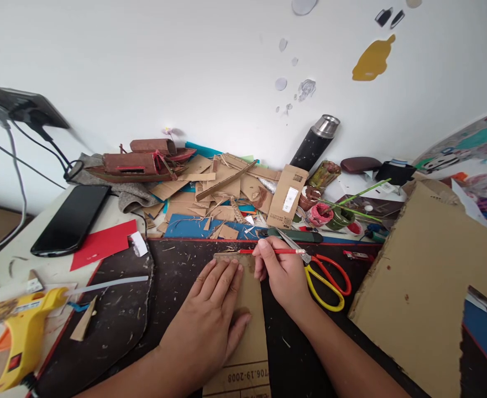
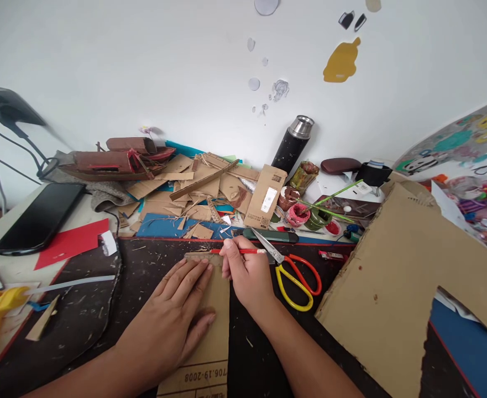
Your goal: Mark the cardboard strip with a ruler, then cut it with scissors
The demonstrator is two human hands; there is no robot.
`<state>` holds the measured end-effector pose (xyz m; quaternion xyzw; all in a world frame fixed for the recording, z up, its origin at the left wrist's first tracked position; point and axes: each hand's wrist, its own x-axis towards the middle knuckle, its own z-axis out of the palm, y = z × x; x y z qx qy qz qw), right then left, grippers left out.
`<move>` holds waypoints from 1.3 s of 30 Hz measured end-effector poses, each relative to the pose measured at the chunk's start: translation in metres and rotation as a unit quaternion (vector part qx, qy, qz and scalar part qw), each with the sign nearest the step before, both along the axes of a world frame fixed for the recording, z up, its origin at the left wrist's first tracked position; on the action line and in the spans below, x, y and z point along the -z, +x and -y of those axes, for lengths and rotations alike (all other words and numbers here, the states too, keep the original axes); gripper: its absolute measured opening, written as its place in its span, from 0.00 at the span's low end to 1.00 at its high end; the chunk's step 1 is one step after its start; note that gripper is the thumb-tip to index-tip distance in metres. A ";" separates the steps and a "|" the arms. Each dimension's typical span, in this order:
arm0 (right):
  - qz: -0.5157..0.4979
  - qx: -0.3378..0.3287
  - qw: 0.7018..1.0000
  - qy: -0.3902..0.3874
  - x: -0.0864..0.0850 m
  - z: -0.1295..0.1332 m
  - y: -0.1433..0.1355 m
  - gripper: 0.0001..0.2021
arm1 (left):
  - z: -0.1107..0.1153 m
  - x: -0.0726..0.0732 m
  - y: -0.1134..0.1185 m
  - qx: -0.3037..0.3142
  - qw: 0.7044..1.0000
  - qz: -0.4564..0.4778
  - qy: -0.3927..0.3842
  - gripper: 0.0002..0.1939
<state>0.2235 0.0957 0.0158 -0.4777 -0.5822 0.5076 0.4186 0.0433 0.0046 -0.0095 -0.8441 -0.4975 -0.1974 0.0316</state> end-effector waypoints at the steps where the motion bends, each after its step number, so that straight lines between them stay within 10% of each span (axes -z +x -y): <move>1: 0.000 0.001 1.000 0.001 0.000 0.000 0.000 0.29 | 0.000 -0.001 0.000 0.000 1.000 -0.002 0.004 0.33; 39: -0.002 -0.006 1.000 -0.006 0.001 0.000 0.000 0.28 | -0.002 -0.005 0.000 0.004 1.000 -0.007 0.014 0.31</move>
